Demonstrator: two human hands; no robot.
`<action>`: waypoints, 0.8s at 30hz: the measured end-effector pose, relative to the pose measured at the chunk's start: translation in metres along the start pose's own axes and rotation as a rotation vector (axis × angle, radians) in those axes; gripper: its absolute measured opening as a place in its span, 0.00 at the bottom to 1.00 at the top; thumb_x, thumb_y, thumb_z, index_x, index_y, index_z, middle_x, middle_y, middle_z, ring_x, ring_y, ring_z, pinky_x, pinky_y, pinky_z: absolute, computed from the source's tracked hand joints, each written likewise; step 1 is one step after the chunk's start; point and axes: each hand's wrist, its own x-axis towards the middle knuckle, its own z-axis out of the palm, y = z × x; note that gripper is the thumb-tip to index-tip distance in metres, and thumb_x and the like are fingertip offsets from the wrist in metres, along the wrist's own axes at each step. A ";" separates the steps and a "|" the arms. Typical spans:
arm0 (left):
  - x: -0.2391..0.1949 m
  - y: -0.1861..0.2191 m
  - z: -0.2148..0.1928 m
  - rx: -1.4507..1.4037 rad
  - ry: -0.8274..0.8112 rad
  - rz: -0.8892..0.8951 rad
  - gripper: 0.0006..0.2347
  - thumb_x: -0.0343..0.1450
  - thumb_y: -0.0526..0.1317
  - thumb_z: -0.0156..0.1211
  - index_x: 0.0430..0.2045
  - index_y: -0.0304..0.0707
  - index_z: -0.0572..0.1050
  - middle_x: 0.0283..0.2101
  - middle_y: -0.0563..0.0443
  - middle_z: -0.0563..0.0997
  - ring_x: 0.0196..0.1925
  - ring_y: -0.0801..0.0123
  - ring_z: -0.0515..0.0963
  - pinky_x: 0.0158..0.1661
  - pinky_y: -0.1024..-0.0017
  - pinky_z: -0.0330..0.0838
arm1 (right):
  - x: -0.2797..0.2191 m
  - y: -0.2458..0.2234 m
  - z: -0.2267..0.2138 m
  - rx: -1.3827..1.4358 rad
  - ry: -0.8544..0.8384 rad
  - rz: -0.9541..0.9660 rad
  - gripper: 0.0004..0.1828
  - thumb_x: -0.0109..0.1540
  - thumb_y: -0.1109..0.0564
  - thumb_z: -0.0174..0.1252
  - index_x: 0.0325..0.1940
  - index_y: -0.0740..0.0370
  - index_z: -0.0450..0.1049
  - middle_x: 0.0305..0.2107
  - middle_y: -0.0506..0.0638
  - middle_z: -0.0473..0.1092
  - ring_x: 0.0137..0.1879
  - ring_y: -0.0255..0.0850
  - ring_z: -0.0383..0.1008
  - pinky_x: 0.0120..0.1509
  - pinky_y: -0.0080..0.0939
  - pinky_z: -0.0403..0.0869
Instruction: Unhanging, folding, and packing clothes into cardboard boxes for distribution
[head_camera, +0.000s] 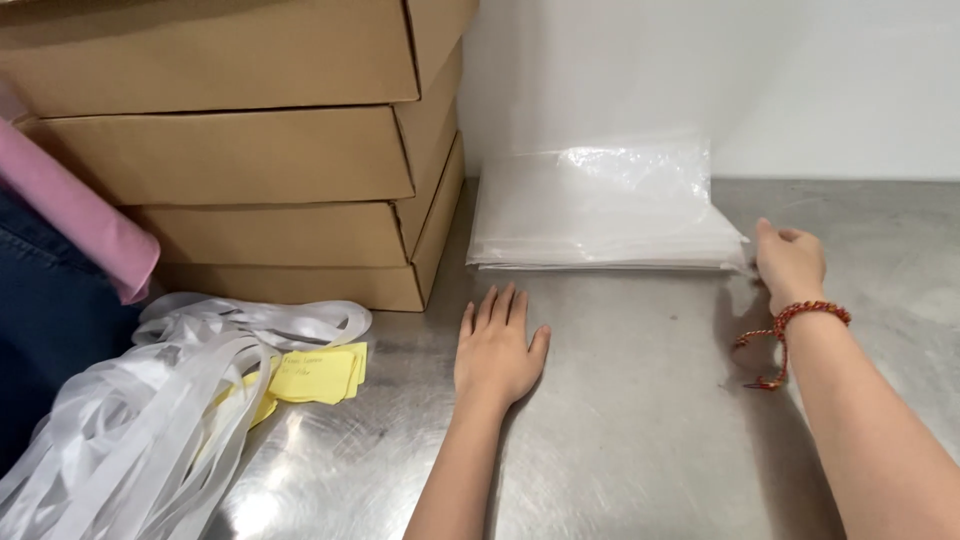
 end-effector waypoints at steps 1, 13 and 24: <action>0.000 0.001 -0.001 0.001 -0.022 -0.016 0.29 0.78 0.56 0.37 0.73 0.42 0.57 0.80 0.50 0.52 0.83 0.60 0.43 0.77 0.50 0.32 | -0.007 -0.012 -0.010 -0.039 -0.123 0.156 0.26 0.73 0.34 0.53 0.31 0.50 0.61 0.26 0.44 0.62 0.32 0.40 0.56 0.40 0.43 0.56; -0.015 0.021 -0.040 -0.034 -0.142 -0.068 0.29 0.79 0.57 0.39 0.76 0.43 0.57 0.81 0.47 0.54 0.84 0.58 0.46 0.78 0.51 0.31 | -0.058 -0.057 -0.013 -0.186 -0.468 0.109 0.42 0.55 0.47 0.77 0.64 0.80 0.74 0.59 0.78 0.70 0.66 0.69 0.72 0.65 0.69 0.70; -0.023 0.011 -0.031 -0.082 -0.060 0.006 0.26 0.78 0.55 0.46 0.71 0.46 0.67 0.76 0.49 0.64 0.81 0.59 0.55 0.78 0.48 0.37 | -0.065 0.110 -0.034 0.422 -0.115 0.167 0.09 0.67 0.61 0.55 0.46 0.72 0.68 0.24 0.51 0.59 0.23 0.37 0.61 0.25 0.32 0.65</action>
